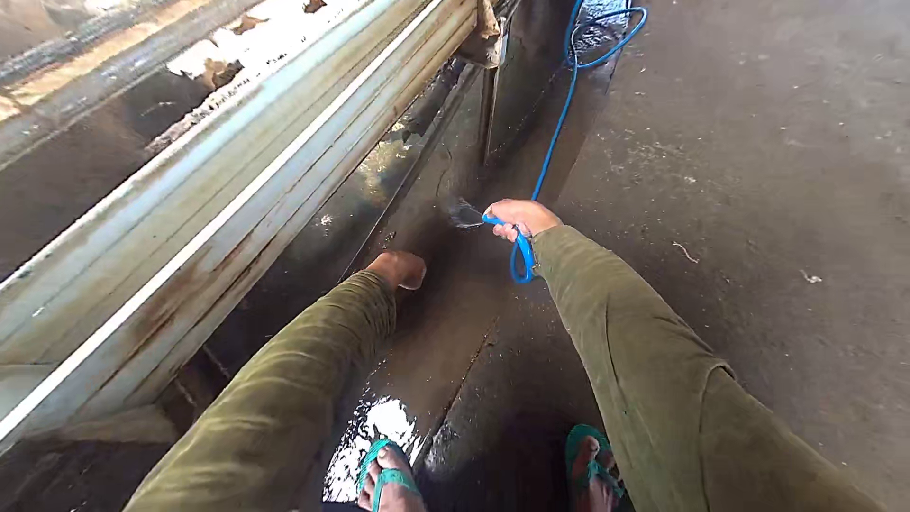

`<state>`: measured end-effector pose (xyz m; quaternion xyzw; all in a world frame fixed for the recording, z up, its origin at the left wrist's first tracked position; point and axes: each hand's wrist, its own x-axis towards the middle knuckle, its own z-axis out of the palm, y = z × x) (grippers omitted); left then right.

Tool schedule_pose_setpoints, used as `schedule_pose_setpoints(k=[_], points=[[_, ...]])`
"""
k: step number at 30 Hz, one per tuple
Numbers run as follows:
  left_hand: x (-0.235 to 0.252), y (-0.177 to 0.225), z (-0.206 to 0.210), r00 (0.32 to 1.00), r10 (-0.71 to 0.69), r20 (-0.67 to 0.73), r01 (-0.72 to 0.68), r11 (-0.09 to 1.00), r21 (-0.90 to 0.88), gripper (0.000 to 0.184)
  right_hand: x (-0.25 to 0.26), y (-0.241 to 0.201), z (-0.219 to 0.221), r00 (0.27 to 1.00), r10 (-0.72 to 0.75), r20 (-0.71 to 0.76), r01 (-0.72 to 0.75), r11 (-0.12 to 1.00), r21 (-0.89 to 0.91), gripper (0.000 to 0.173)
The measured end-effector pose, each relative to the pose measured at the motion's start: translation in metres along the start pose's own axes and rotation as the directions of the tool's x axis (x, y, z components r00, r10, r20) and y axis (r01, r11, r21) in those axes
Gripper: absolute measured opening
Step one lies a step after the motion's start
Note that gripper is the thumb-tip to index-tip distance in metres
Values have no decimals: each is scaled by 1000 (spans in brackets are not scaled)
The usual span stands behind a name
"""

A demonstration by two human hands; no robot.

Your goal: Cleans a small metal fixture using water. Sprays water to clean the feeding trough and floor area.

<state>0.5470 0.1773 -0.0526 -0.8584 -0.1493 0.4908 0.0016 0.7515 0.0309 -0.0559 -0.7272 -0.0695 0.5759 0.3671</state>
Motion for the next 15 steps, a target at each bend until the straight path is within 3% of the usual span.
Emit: schedule_pose_setpoints(k=[9, 15], points=[[-25, -1, 41, 982, -61, 180, 58, 998, 20, 24, 16, -20, 43, 993, 66, 94, -58, 995, -86, 18], [-30, 6, 38, 985, -55, 166, 59, 998, -17, 27, 19, -27, 49, 997, 63, 39, -61, 997, -56, 13]])
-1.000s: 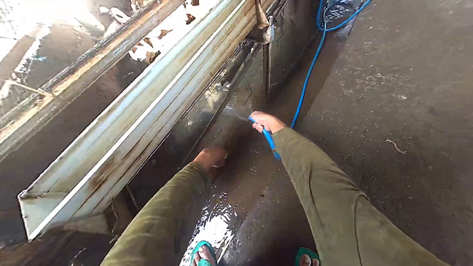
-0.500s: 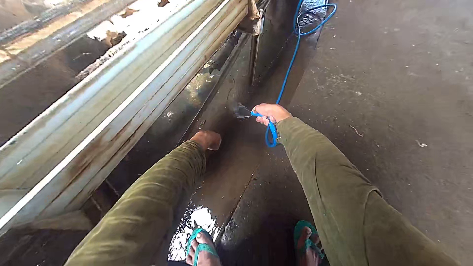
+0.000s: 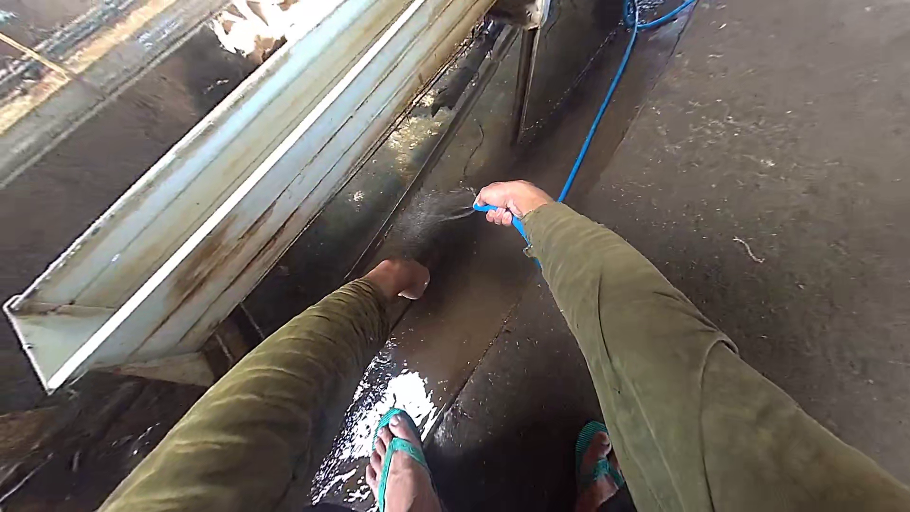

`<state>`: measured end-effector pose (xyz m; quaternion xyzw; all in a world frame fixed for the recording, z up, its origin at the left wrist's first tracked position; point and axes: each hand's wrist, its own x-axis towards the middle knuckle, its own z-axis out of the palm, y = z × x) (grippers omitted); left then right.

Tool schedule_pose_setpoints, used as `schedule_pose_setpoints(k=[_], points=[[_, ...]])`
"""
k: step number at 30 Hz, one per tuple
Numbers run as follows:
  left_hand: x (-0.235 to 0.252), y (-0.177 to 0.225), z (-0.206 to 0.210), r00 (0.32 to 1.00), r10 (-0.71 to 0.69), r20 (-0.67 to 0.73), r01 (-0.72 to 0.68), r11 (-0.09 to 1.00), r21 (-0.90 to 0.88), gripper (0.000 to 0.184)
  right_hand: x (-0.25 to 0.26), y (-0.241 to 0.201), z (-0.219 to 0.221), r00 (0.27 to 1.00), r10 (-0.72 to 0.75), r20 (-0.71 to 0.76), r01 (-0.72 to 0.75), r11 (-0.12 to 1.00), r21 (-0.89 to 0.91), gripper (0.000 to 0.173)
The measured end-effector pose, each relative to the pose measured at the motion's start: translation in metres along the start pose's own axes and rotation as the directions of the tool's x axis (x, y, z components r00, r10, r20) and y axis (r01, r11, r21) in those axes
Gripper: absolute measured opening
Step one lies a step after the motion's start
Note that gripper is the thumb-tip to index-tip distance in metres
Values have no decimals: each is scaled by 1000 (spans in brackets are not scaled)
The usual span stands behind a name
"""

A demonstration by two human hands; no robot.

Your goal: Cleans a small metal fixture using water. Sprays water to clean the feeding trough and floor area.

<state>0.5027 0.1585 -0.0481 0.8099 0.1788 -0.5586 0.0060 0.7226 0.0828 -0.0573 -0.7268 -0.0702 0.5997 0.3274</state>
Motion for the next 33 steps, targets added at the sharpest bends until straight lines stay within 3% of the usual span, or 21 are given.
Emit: schedule_pose_setpoints(k=[5, 15, 22, 33], points=[[5, 8, -3, 996, 55, -63, -56, 998, -22, 32, -7, 3, -13, 998, -46, -38, 47, 998, 33, 13], [13, 15, -9, 984, 111, -141, -115, 993, -18, 37, -16, 7, -25, 1000, 29, -8, -29, 999, 29, 15], [13, 17, -11, 968, 110, -225, -126, 990, -56, 37, -11, 5, -23, 998, -53, -28, 53, 999, 2, 15], [16, 14, -15, 983, 89, -161, -100, 993, -62, 39, -13, 9, -53, 983, -101, -151, 128, 975, 182, 13]])
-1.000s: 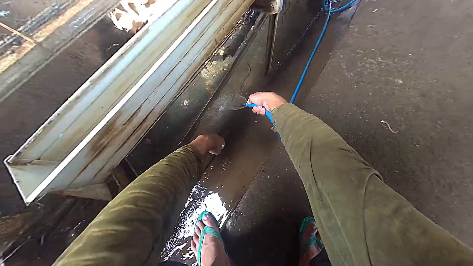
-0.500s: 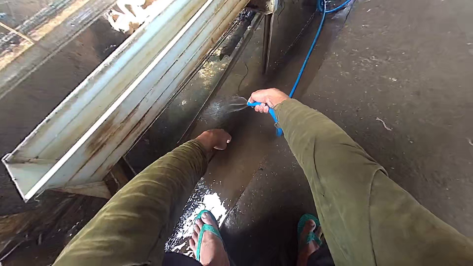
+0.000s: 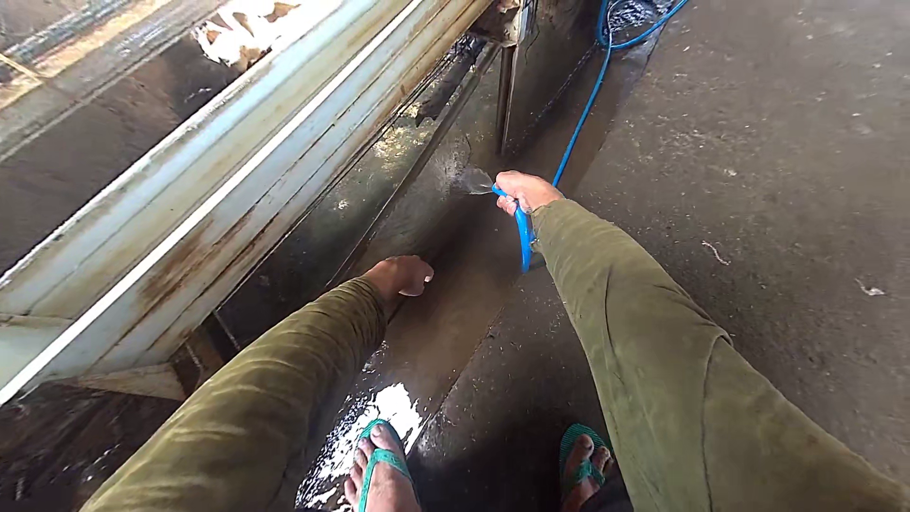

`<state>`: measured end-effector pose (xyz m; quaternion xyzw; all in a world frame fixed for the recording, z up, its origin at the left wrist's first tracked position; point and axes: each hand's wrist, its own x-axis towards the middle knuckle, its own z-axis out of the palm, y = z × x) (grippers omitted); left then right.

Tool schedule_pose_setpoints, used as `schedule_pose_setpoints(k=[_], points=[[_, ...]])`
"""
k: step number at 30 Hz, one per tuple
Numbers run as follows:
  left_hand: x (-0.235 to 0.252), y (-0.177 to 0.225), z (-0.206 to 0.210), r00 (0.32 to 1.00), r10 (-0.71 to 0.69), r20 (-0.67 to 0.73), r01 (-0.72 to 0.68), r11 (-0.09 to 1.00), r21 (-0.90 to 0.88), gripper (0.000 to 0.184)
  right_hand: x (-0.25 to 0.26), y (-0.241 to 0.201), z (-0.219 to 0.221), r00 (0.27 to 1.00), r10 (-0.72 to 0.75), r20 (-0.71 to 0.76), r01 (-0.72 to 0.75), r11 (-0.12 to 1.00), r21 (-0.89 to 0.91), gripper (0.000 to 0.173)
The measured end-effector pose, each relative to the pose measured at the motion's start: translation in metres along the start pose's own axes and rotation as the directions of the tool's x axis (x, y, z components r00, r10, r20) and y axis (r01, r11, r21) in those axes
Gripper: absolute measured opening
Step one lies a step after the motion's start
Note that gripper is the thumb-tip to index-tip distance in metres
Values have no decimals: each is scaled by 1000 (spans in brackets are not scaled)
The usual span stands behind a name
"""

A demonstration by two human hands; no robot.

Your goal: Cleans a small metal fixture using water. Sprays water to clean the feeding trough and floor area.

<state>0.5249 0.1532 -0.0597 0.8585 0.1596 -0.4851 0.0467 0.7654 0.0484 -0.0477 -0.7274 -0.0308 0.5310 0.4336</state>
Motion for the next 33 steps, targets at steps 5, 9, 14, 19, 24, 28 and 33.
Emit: schedule_pose_setpoints(k=[5, 9, 14, 19, 24, 28, 33], points=[[-1, 3, -4, 1000, -14, -5, 14, 1000, 9, 37, 3, 2, -21, 999, 15, -47, -12, 997, 82, 11], [0, 6, -8, 1000, -19, -8, 19, 1000, 8, 39, 4, 6, -33, 995, 12, -99, 0, 992, 125, 11], [1, 8, -11, 1000, -8, -28, 9, 1000, 18, 37, 7, 7, -45, 998, 54, -21, -52, 995, 87, 15], [2, 8, -12, 1000, 0, -31, 0, 1000, 19, 38, 1, 5, -39, 992, 123, 7, -123, 992, -20, 14], [7, 6, -10, 999, 12, -32, -11, 999, 32, 37, 4, 3, -35, 997, 75, -3, -75, 997, 10, 12], [7, 4, -11, 1000, 3, -15, -3, 1000, 29, 38, 15, 8, -40, 1000, -12, 28, 9, 996, 90, 14], [4, 4, -15, 1000, 3, -1, -3, 999, 54, 39, 21, 18, -46, 997, -35, 70, 21, 983, 181, 17]])
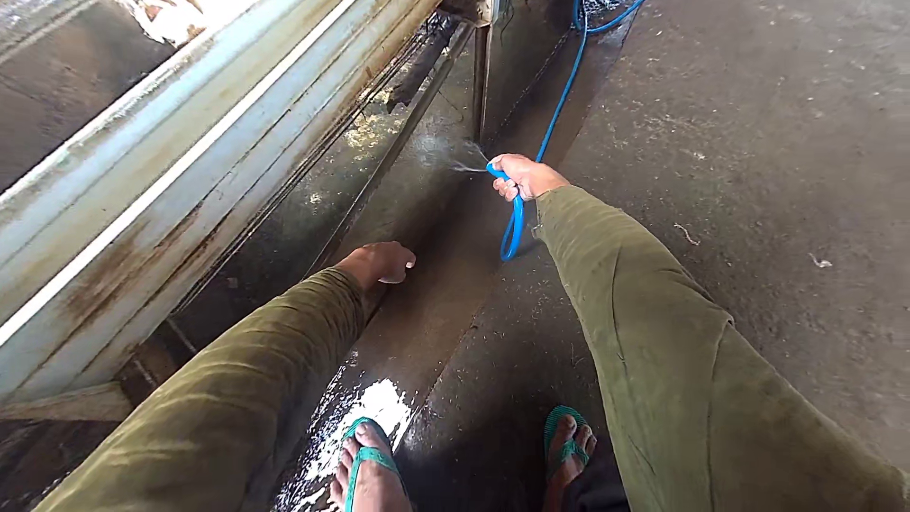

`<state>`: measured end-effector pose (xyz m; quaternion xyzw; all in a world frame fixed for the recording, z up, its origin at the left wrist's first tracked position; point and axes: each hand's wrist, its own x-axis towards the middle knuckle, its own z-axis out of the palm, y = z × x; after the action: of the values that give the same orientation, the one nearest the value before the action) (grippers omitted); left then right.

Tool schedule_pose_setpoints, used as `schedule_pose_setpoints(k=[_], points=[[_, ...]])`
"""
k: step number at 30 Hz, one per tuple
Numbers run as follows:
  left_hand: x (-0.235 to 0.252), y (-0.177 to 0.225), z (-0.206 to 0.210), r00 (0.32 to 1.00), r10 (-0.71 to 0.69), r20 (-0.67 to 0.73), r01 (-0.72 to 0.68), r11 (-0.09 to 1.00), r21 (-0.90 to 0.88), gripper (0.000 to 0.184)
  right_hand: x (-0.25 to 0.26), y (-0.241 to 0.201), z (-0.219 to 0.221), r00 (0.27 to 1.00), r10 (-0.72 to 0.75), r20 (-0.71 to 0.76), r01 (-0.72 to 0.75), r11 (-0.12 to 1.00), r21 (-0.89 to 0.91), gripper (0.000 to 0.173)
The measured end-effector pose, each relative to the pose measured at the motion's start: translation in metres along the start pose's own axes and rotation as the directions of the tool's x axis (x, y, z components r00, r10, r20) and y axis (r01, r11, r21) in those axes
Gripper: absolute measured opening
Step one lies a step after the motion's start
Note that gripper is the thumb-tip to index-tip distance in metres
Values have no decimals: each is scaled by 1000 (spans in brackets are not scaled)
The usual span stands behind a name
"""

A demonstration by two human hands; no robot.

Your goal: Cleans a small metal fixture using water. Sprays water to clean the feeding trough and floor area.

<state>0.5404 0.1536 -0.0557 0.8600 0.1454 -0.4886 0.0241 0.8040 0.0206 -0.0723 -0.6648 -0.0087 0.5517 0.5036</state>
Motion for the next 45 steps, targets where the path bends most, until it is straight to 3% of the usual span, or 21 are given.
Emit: schedule_pose_setpoints(k=[12, 21, 30, 45], points=[[-3, 2, 0, 998, -6, -58, 3, 999, -47, 39, -8, 1, 6, 995, -67, -79, 68, 998, 5, 20], [-11, 5, -5, 1000, -14, -24, 13, 999, -36, 40, -9, 3, 8, 988, -83, -127, 82, 997, -12, 20], [-13, 3, -3, 999, -26, -41, 24, 999, -49, 39, -20, -6, 34, 993, 111, -41, -119, 951, -286, 17], [-5, -2, 4, 998, -20, -55, 17, 998, -68, 39, -4, -5, 41, 995, 96, 15, -91, 973, -212, 21]])
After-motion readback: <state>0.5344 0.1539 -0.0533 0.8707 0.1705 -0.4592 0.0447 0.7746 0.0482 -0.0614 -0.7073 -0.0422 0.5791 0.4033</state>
